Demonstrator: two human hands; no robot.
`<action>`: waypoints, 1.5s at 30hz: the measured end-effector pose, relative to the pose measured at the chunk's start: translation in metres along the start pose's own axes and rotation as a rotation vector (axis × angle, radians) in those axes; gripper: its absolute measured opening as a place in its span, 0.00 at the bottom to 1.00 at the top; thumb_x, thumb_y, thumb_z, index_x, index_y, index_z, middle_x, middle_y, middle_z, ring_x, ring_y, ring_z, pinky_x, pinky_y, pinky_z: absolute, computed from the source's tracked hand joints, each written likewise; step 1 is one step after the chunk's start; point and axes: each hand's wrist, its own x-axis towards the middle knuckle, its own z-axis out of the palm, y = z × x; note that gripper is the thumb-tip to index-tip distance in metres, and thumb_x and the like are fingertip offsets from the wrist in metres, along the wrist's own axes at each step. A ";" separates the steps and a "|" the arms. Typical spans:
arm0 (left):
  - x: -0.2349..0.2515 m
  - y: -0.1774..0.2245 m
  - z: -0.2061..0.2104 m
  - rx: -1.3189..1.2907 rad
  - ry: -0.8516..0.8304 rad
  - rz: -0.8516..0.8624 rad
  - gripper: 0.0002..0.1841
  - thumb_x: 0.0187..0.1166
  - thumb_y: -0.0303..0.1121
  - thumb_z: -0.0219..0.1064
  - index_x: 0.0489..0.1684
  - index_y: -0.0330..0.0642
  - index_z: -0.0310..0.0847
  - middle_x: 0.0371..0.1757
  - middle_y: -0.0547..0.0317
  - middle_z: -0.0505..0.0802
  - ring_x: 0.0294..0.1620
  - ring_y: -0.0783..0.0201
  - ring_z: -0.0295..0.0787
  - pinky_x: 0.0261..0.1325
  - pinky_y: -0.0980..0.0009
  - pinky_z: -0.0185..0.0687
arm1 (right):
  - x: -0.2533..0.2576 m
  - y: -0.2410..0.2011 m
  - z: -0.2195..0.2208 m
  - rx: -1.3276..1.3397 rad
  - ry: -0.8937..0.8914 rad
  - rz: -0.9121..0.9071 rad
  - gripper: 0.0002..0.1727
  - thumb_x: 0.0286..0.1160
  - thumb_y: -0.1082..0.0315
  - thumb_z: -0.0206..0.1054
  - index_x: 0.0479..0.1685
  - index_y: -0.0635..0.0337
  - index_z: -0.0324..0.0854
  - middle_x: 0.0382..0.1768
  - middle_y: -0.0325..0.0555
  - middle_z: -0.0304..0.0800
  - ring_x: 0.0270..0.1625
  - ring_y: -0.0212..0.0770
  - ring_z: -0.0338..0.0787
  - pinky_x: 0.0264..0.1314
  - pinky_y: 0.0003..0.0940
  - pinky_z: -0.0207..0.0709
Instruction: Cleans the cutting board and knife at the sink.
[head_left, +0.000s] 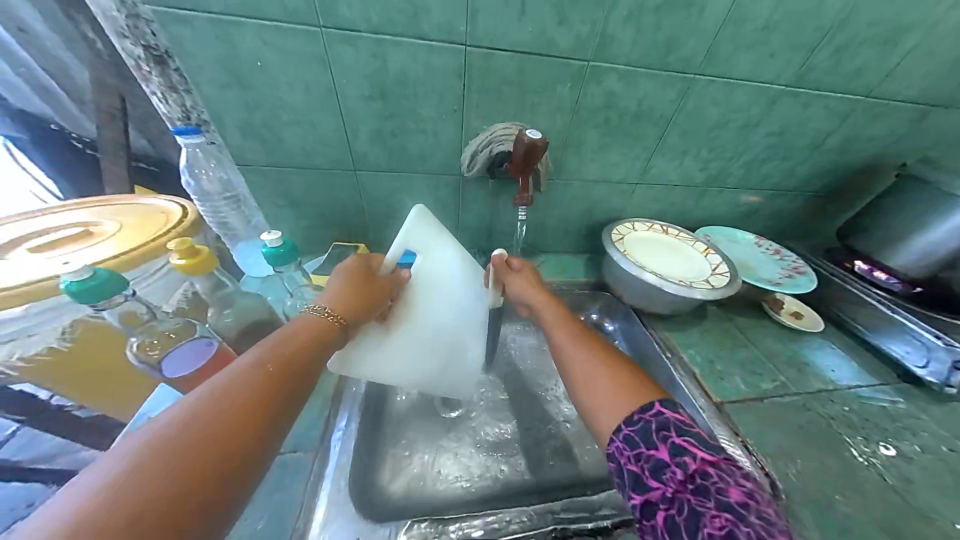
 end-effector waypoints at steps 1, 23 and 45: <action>0.002 0.001 0.002 -0.007 -0.019 0.004 0.13 0.89 0.38 0.63 0.51 0.35 0.83 0.35 0.47 0.89 0.28 0.55 0.87 0.36 0.56 0.88 | 0.002 0.000 0.000 0.003 0.013 0.017 0.23 0.96 0.55 0.49 0.64 0.70 0.75 0.46 0.52 0.86 0.44 0.40 0.87 0.51 0.39 0.83; 0.088 0.085 0.129 0.382 -0.367 0.353 0.38 0.64 0.43 0.85 0.74 0.36 0.76 0.66 0.36 0.87 0.70 0.39 0.82 0.72 0.36 0.73 | 0.004 -0.065 -0.047 -0.764 -0.005 -0.189 0.18 0.74 0.64 0.77 0.52 0.70 0.85 0.47 0.63 0.90 0.54 0.58 0.90 0.62 0.60 0.79; 0.098 0.086 0.112 0.335 -0.329 0.201 0.30 0.80 0.52 0.71 0.53 0.24 0.83 0.46 0.38 0.91 0.46 0.48 0.89 0.59 0.47 0.82 | -0.026 0.028 -0.039 -0.226 0.075 0.038 0.18 0.84 0.61 0.69 0.56 0.70 0.83 0.45 0.55 0.87 0.46 0.43 0.85 0.54 0.44 0.80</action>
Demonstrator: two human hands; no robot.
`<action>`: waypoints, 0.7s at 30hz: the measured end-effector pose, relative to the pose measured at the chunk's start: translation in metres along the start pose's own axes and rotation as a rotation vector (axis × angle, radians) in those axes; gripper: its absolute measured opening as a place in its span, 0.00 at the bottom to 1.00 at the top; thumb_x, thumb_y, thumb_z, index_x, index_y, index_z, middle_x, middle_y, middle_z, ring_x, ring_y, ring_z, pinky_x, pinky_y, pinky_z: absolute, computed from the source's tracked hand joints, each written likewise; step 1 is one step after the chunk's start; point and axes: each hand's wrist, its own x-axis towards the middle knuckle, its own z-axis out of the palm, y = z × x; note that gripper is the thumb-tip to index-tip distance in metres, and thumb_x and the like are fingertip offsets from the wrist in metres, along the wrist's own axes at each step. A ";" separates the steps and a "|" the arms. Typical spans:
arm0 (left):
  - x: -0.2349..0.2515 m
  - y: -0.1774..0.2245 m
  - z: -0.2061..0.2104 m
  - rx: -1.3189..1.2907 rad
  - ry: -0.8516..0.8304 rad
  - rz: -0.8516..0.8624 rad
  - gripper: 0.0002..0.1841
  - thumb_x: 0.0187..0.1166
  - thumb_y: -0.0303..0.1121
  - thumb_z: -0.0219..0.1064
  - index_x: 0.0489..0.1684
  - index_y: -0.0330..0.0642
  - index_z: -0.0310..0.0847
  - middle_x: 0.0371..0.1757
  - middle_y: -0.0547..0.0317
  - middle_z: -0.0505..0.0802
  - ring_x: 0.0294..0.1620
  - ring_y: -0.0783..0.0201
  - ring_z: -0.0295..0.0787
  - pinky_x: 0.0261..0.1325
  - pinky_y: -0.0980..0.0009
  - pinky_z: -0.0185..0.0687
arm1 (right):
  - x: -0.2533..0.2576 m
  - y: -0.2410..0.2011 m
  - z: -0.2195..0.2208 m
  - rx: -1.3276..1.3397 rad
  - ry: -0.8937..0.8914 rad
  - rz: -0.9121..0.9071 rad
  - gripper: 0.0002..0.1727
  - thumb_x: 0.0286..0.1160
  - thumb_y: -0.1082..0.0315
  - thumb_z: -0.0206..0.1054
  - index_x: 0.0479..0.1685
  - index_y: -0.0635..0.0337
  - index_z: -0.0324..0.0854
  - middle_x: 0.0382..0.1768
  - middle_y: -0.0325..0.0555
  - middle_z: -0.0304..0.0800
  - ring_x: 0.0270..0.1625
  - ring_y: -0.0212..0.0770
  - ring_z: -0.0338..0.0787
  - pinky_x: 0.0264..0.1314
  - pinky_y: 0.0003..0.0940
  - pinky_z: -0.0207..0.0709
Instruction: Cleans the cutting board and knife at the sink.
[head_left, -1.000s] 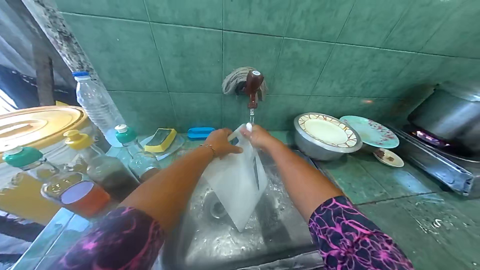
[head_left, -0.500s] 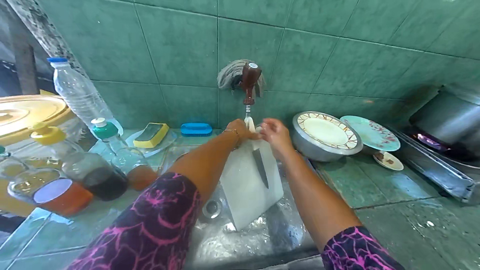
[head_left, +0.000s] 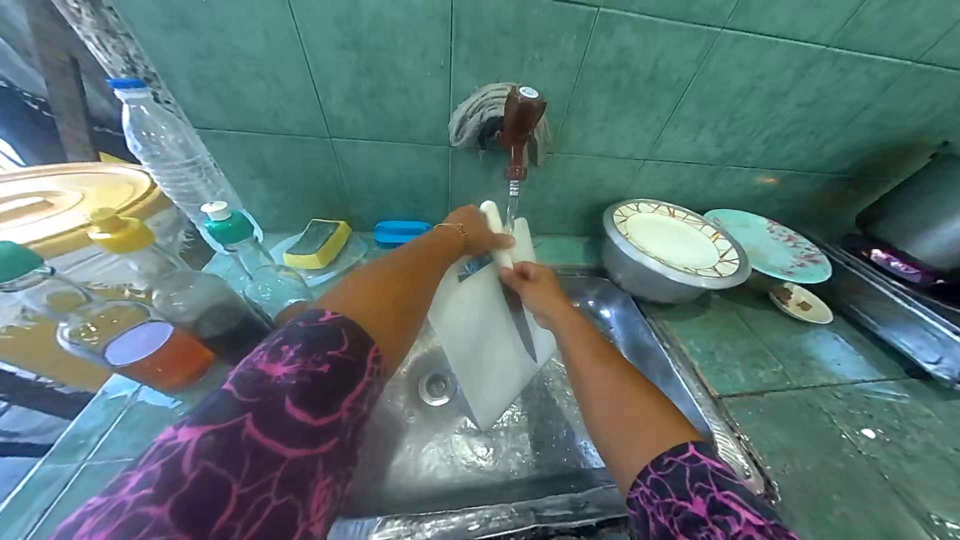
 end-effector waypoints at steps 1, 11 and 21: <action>-0.002 -0.005 -0.001 -0.068 0.020 -0.032 0.29 0.82 0.51 0.70 0.55 0.24 0.81 0.44 0.39 0.90 0.43 0.50 0.89 0.56 0.50 0.84 | 0.002 -0.003 0.004 -0.012 -0.020 0.002 0.18 0.85 0.59 0.67 0.55 0.70 0.83 0.46 0.55 0.87 0.47 0.44 0.85 0.55 0.46 0.80; -0.017 -0.025 -0.006 -0.220 0.153 -0.007 0.27 0.82 0.52 0.69 0.58 0.30 0.85 0.54 0.34 0.91 0.53 0.41 0.92 0.60 0.41 0.86 | 0.003 0.017 0.011 0.056 -0.150 -0.003 0.16 0.88 0.60 0.63 0.60 0.64 0.81 0.44 0.49 0.88 0.40 0.39 0.87 0.47 0.41 0.84; -0.046 0.028 -0.002 -0.123 0.051 0.042 0.28 0.82 0.51 0.69 0.66 0.32 0.82 0.67 0.39 0.88 0.70 0.43 0.84 0.67 0.37 0.78 | -0.026 0.064 -0.030 0.223 -0.239 0.012 0.07 0.89 0.68 0.53 0.55 0.57 0.73 0.42 0.35 0.93 0.43 0.34 0.94 0.50 0.36 0.91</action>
